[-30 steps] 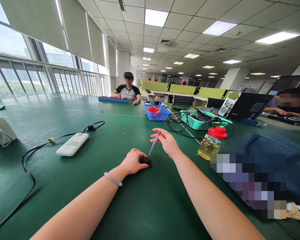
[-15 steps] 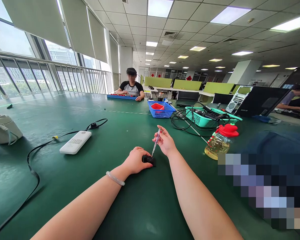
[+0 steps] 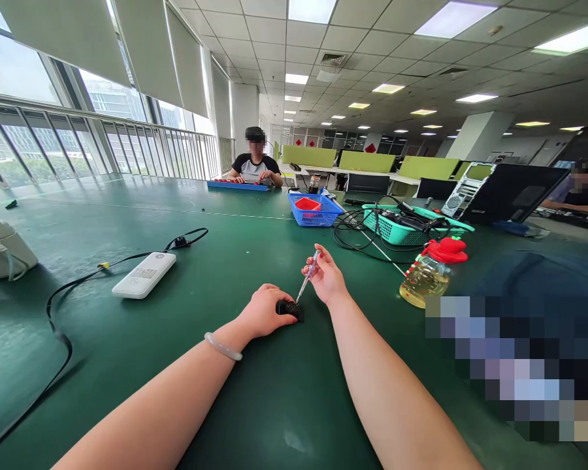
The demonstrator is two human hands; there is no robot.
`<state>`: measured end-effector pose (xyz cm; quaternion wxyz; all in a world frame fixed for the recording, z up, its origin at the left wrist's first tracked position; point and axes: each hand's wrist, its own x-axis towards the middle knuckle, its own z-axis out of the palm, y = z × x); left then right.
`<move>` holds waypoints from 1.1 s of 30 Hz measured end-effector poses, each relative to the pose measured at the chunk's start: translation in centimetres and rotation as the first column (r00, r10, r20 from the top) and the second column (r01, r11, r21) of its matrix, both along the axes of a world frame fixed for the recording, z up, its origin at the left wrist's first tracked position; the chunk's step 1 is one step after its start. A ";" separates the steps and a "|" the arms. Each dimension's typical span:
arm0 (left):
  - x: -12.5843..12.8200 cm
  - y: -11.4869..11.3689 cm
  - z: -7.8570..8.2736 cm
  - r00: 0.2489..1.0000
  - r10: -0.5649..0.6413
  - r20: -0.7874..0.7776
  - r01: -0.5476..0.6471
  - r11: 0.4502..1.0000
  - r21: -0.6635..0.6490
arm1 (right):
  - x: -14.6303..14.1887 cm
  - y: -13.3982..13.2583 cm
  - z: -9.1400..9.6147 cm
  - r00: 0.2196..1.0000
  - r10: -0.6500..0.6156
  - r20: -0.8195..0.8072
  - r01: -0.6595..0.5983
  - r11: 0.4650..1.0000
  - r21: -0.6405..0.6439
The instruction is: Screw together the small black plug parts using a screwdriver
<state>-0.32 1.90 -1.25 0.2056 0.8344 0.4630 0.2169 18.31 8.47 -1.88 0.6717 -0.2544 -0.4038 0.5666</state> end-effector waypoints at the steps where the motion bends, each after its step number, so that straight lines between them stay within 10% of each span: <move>1: 0.0 0.0 0.0 1.000 0.001 -0.001 -0.001 1.000 0.002 | 0.0 0.0 0.0 1.000 -0.008 0.000 0.008 1.000 0.011; 33: 0.0 0.0 0.0 1.000 0.002 -0.002 -0.002 1.000 0.007 | 0.4 -0.1 -0.5 0.993 0.078 -0.087 -0.088 0.988 -0.125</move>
